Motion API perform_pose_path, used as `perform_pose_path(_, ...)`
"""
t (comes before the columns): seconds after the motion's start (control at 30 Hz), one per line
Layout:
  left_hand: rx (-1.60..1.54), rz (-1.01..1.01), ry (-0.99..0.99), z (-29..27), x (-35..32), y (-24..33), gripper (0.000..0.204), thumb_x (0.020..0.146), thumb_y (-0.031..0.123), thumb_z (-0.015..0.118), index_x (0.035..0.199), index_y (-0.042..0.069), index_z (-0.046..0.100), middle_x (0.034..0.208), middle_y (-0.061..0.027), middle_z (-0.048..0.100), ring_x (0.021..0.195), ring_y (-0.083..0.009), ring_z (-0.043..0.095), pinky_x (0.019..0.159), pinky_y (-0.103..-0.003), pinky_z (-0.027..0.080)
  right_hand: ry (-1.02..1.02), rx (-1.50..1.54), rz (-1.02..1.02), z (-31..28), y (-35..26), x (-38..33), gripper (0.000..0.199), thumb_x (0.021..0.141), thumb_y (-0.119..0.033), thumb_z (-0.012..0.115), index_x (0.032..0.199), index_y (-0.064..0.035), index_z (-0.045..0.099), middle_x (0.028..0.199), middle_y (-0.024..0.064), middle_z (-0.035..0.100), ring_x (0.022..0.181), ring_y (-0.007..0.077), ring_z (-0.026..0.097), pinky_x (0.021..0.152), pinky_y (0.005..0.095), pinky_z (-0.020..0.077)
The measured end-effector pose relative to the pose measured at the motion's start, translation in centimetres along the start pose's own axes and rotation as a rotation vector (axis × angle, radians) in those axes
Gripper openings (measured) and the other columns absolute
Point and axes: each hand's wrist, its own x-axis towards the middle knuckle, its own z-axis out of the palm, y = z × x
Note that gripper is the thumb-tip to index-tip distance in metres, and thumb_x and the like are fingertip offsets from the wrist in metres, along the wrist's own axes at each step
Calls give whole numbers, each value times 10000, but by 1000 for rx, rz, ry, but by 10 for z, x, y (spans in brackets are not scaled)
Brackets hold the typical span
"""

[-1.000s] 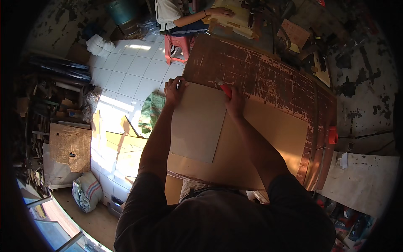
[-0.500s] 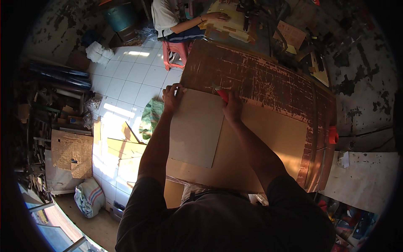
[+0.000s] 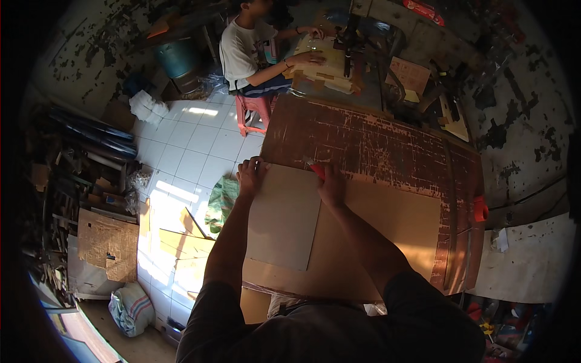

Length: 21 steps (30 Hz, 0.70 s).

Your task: The person cuts cardboard sheets with a utility knife along a straightedge, places cut pieces onto a stack, and trims cardboard around a template.

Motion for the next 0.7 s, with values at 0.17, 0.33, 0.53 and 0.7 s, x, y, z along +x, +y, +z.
perform_pose_path(0.17,182,60,65,3,-2,13,348,883,403,676,1169,218,608,1075,-102,619,1078,-362,559,874,-553,451,-28,-70,7,-1,3,-2,331,809,-131,701,1090,-38,553,1105,167,541,946,388,613,805,503,505)
perform_pose_path(0.33,188,127,28,-3,0,10,337,901,371,659,1188,206,596,1108,-114,610,1085,-363,564,887,-536,461,-96,-126,52,-9,-12,-2,325,834,-150,704,1101,-45,550,1123,164,538,964,370,617,822,497,506)
perform_pose_path(0.53,231,21,-100,-12,0,29,395,904,345,662,1250,187,555,1206,-151,569,1164,-355,535,950,-522,453,-75,-126,39,-8,-10,3,296,820,-122,703,1064,-45,553,1086,158,542,938,371,618,801,497,504)
perform_pose_path(0.7,-19,225,91,-7,-60,37,727,827,148,723,1447,-10,380,1482,-235,410,1348,-442,389,1121,-519,348,-36,-98,35,-3,-7,5,269,799,-78,698,1025,-30,560,1056,170,541,924,383,614,781,498,505)
